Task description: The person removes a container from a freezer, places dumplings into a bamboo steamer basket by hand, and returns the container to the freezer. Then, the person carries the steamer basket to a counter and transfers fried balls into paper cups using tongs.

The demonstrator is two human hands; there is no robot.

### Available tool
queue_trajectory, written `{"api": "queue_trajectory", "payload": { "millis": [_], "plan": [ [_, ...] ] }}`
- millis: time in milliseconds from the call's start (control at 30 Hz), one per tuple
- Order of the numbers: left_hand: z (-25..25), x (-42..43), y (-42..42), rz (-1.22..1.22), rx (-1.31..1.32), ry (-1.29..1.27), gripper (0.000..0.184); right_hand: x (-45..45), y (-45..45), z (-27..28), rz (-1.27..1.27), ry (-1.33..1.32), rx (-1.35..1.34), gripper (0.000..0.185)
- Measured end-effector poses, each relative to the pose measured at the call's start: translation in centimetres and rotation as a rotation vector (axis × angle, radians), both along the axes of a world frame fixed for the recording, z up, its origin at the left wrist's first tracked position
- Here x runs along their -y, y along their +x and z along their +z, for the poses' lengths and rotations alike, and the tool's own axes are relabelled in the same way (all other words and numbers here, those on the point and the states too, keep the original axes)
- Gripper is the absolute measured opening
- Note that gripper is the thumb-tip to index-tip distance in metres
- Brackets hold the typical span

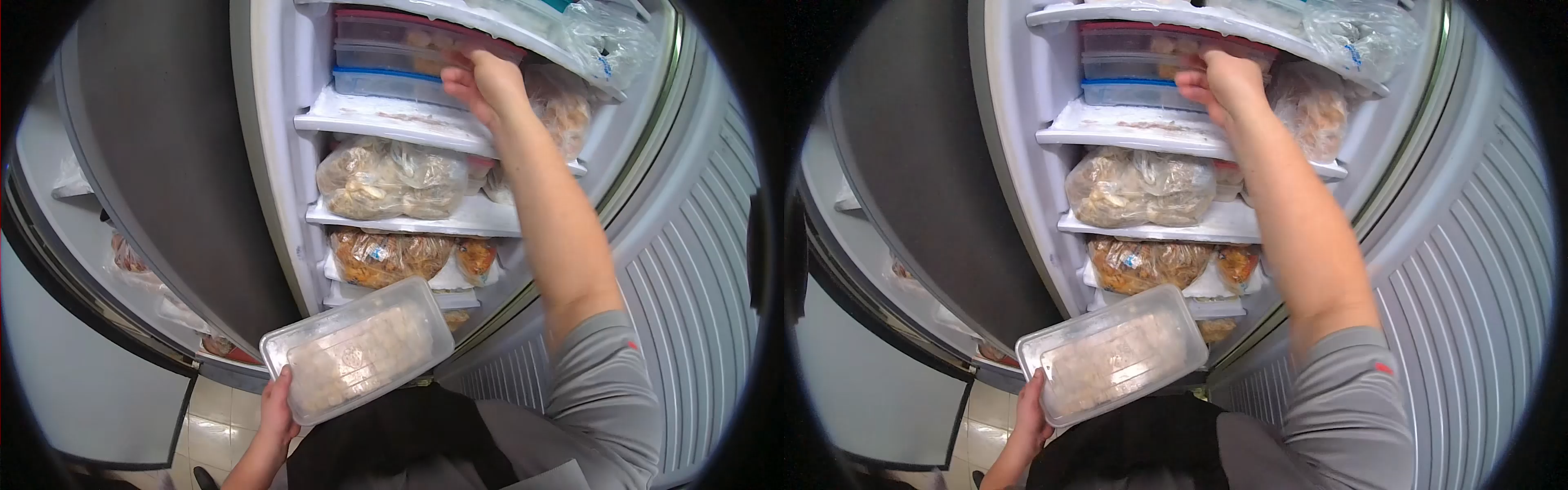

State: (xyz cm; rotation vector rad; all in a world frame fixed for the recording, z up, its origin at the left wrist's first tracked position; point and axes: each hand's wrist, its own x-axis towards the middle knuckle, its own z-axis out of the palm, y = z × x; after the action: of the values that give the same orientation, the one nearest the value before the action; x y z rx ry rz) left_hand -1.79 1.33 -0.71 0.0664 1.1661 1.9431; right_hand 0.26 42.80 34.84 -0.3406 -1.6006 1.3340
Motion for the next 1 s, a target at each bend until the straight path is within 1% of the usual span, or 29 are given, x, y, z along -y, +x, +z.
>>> {"api": "queue_trajectory", "payload": {
  "millis": [33,67,167,200,267,300,400,500,600,667,800,900,1000],
  "plan": [
    [-0.3,-0.1,-0.1,0.001,-0.022,-0.004,0.054,0.3,-0.4,-0.2,0.242,-0.27,-0.225,0.019],
    [-0.4,-0.3,-0.1,0.001,-0.044,-0.007,0.056,-0.3,-1.2,-0.6,0.317,-0.425,-0.401,0.015],
    [0.0,-0.2,0.0,0.004,-0.044,0.017,0.057,-0.4,-2.7,-1.8,0.496,-0.587,-0.595,0.012],
    [0.1,-0.1,0.0,0.008,-0.028,0.027,0.054,0.0,-3.1,-1.8,0.521,-0.625,-0.609,0.011],
    [0.3,0.3,0.2,0.021,0.006,0.049,0.049,0.7,-3.8,-1.6,0.475,-0.661,-0.644,0.011],
    [0.3,0.5,0.4,0.031,0.003,0.047,0.049,0.9,-4.0,-1.6,0.449,-0.68,-0.659,0.011],
    [0.6,1.0,1.1,0.048,-0.003,0.051,0.05,1.2,-4.3,-1.3,0.486,-0.755,-0.681,0.013],
    [0.9,1.7,1.7,0.061,-0.007,0.058,0.051,0.4,-4.5,-1.2,0.537,-0.764,-0.706,0.014],
    [0.9,2.2,1.9,0.071,-0.021,0.055,0.051,-0.3,-4.4,-1.1,0.577,-0.682,-0.708,0.014],
    [0.8,2.6,2.0,0.072,-0.036,0.058,0.051,-0.3,-4.2,-1.1,0.571,-0.703,-0.71,0.016],
    [0.8,2.6,2.3,0.094,-0.043,0.06,0.051,1.1,-3.6,-2.0,0.608,-0.703,-0.696,0.02],
    [0.3,2.6,2.1,0.081,-0.057,0.024,0.053,1.8,-3.0,-2.6,0.636,-0.682,-0.717,0.019],
    [0.1,2.6,2.2,0.047,-0.068,-0.028,0.058,1.6,-1.6,-1.8,0.87,-0.632,-0.694,0.022]
  ]
}}
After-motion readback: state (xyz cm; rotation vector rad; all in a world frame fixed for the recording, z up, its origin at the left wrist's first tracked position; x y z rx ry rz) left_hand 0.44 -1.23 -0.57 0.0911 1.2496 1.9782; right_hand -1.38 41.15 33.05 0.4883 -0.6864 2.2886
